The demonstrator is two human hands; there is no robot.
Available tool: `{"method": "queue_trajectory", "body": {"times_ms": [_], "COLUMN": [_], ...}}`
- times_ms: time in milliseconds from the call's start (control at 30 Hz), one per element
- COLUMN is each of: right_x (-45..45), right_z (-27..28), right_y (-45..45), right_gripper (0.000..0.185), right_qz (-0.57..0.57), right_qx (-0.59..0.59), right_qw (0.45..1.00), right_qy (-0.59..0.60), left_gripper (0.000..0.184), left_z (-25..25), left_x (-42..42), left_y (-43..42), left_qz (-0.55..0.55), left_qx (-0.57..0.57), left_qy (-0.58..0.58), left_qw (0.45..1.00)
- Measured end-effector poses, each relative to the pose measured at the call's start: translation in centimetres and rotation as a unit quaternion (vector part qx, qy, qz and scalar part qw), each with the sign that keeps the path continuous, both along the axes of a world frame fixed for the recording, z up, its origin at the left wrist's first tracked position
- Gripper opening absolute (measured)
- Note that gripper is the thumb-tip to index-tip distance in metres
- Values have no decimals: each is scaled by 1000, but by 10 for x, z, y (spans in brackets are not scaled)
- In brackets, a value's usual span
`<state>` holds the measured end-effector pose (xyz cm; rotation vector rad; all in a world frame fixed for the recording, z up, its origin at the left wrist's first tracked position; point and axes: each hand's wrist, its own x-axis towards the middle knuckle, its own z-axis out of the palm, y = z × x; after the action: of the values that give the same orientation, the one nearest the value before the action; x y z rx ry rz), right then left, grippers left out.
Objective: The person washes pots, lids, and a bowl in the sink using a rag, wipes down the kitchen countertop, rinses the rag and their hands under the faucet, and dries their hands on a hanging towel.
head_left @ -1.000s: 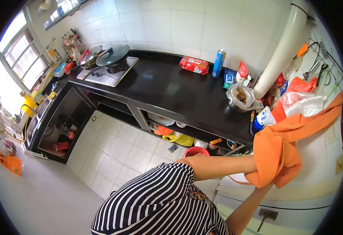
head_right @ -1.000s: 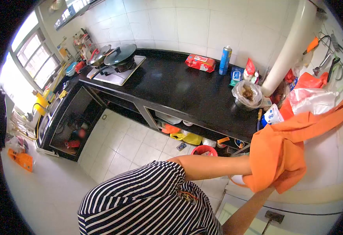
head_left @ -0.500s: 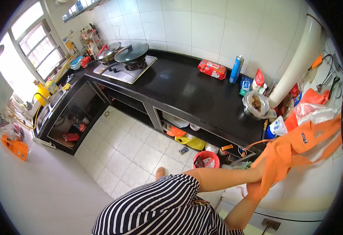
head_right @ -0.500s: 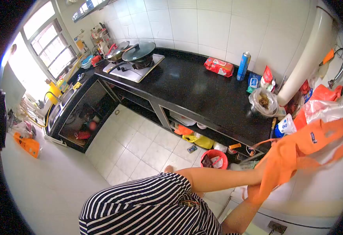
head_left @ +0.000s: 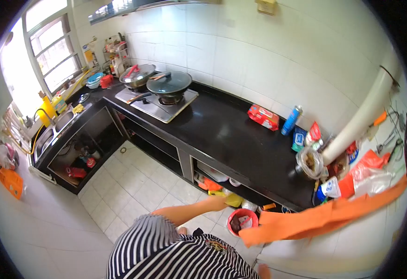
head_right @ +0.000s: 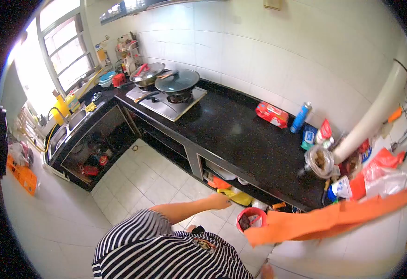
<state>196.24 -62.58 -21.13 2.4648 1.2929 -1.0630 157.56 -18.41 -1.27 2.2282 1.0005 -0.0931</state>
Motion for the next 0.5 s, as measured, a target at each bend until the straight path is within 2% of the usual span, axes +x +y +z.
{"method": "queue_trajectory", "body": {"times_ms": [33, 67, 100, 133, 167, 233, 300, 367, 400, 467, 500], "right_x": [-52, -92, -128, -159, -190, -240, -275, -296, -315, -331, -348], "right_z": [24, 35, 42, 49, 56, 70, 90, 133, 173, 176, 183], "right_y": [37, 70, 105, 136, 166, 221, 271, 320, 345, 392, 417], "right_gripper": [51, 51, 52, 52, 53, 54, 55, 56, 54, 51, 52], "right_qz": [8, 28, 53, 84, 118, 182, 234, 283, 325, 364, 336], "right_qx": [-27, -39, -40, -35, -29, -9, 12, 38, 37, 117, 117], "right_qw": [998, 994, 988, 981, 974, 955, 937, 933, 937, 919, 929], "right_qy": [59, 103, 142, 170, 193, 232, 258, 218, 125, 98, 101], "left_gripper": [58, 68, 74, 73, 69, 56, 53, 52, 52, 56, 56], "left_z": [-23, -114, -145, -144, -178, -92, -51, -35, -38, -48, -37], "left_x": [-65, -127, -192, -245, -301, -355, -387, -397, -399, -393, -384], "left_y": [-7, 0, -9, -17, -29, -51, -56, -47, -43, -32, -25], "left_qz": [38, -5, 28, 53, 40, 139, 182, 268, 271, 281, 268], "left_qx": [-19, -46, -108, -215, -153, -142, -147, -121, -123, -101, -111], "left_qy": [-24, 29, 88, 201, 235, 316, 348, 264, 261, 139, 102], "left_qw": [999, 998, 990, 954, 959, 928, 908, 919, 918, 944, 952]}}
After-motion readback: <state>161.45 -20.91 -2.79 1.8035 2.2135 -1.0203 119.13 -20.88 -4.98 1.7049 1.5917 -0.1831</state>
